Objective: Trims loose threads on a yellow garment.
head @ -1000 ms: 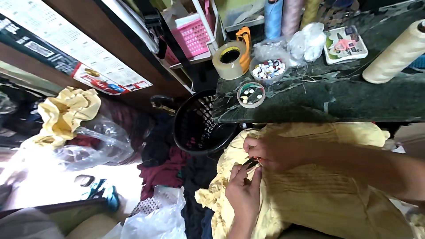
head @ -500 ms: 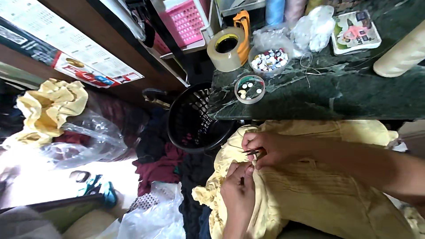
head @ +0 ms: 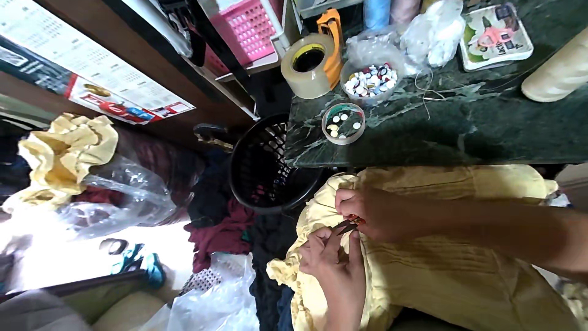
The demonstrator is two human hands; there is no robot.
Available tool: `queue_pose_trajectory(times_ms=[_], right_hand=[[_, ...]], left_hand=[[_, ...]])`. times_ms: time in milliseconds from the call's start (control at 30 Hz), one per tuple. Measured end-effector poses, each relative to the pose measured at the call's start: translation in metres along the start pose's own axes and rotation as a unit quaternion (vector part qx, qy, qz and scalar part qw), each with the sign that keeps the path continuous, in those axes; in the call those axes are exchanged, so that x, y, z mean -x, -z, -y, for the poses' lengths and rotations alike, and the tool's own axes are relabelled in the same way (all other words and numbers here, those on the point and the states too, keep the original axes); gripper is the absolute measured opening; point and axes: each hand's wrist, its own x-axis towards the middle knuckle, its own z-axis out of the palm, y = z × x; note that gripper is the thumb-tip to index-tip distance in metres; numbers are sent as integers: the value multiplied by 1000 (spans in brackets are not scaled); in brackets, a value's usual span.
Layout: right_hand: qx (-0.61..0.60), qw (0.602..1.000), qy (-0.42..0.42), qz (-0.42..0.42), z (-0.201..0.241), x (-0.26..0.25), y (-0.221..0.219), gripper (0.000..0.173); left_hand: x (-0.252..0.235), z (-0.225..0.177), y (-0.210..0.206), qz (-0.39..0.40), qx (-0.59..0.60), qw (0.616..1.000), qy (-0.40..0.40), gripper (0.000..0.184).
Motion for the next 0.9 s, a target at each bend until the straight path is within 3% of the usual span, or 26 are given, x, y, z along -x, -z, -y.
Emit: queue_pose_trajectory(times_ms=[233, 400, 700, 900], right_hand=[[-27, 999, -19, 22, -4, 2, 6, 8], [-21, 999, -24, 44, -4, 3, 12, 23], [20, 1000, -14, 8, -2, 8, 4, 13], [61, 997, 20, -31, -6, 9, 1, 9]], left_hand=[[-1, 2, -8, -9, 20, 1000, -9, 16], [-1, 7, -9, 15, 9, 1000, -23, 17], [-1, 4, -6, 16, -26, 999, -38, 19], [-6, -2, -8, 15, 18, 1000, -12, 18]])
